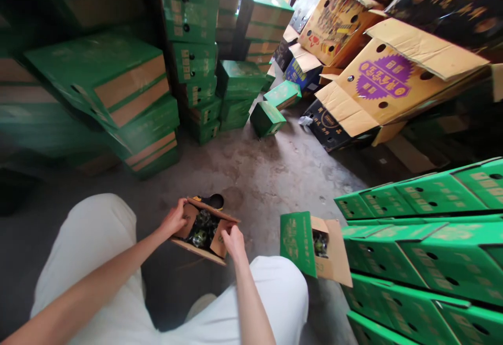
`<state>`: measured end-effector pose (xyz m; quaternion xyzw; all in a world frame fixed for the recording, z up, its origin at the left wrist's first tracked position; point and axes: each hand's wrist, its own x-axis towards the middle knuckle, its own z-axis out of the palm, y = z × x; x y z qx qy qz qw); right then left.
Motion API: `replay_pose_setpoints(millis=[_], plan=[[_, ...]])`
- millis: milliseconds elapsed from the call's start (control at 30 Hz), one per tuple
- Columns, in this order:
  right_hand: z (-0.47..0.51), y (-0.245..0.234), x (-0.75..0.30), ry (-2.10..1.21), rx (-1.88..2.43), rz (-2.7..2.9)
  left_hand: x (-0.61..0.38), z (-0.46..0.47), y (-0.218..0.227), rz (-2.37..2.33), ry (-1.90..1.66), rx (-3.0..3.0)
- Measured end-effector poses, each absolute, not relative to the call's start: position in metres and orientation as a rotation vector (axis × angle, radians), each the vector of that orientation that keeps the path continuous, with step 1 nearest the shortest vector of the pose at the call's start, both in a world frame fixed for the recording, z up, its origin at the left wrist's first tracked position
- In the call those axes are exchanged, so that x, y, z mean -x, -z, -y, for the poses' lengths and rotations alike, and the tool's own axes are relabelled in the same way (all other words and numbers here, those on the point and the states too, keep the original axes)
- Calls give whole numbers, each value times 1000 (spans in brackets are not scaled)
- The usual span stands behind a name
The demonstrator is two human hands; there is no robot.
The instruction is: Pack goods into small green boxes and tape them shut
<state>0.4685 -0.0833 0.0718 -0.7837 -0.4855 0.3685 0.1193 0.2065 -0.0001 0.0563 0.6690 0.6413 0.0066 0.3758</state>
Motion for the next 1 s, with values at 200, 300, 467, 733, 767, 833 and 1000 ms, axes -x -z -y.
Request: replay_pose_setpoints(millis=[200,300,467,733,767,833,1000], plan=[[79,-63,-464,-1074,2271,1480,-227,17,-85,-1574,-16,-2092],[78,-66,-467,-1071,2280,1495,-248,24,-88,-1336,-121,-2105],[82,-69,-468,-1049,2264,1511,-255,29,-85,-1160,87,-2189],[83,-74,-474,-1050,2231,1469,-262,42,-80,-1170,174,-2270],[84,-75,-475,-1051,2223,1471,-266,42,-80,-1175,174,-2270],[87,-79,-476,-1057,2200,1477,-270,39,-82,-1172,171,-2277],[97,-82,-473,-1063,2134,1492,-230,27,-77,-1164,-159,-2116]])
